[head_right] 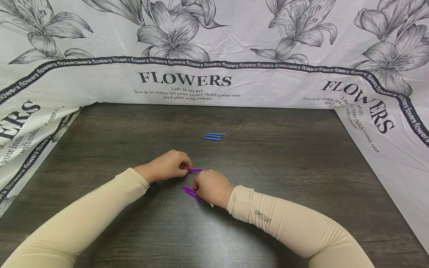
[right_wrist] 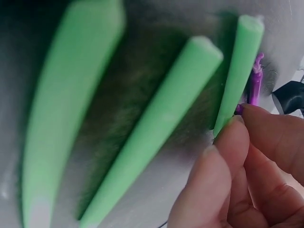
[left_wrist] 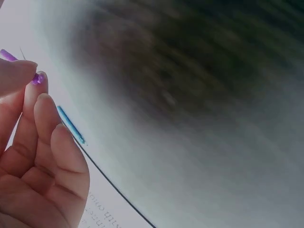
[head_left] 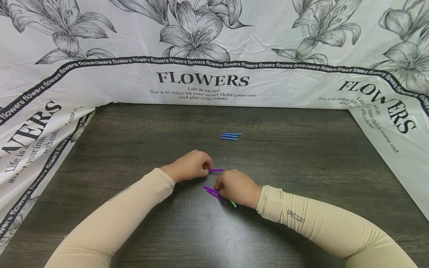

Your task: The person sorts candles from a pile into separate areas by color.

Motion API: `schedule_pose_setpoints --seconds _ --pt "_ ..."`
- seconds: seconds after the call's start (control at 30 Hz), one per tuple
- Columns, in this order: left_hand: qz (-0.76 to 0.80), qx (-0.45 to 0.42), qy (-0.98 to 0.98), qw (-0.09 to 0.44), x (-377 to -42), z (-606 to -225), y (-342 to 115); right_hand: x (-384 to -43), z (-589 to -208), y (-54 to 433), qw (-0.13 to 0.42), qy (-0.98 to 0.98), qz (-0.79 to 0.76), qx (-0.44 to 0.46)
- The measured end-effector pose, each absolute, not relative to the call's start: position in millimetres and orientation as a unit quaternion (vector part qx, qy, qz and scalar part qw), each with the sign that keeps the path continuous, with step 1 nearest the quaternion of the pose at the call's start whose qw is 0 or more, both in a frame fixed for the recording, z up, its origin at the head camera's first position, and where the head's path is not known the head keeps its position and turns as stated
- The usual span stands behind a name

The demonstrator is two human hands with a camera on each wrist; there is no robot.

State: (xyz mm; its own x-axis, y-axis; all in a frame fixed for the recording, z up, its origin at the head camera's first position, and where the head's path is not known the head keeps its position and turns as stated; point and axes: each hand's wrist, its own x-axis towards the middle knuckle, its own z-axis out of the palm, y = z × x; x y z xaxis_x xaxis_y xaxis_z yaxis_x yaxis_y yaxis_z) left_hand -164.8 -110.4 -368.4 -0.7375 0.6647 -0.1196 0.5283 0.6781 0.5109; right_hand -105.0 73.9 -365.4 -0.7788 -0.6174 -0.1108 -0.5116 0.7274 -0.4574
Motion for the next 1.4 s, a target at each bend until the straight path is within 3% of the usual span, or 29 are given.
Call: schedule_pose_setpoints --seconds 1.1,1.4 --pt "0.320 0.199 0.921 0.099 -168 -359 -164 -103 -364 71 0.117 0.923 -0.185 -0.316" --pt "0.343 0.141 0.923 0.106 -170 -358 -176 -104 -364 71 0.130 0.920 -0.195 -0.315"
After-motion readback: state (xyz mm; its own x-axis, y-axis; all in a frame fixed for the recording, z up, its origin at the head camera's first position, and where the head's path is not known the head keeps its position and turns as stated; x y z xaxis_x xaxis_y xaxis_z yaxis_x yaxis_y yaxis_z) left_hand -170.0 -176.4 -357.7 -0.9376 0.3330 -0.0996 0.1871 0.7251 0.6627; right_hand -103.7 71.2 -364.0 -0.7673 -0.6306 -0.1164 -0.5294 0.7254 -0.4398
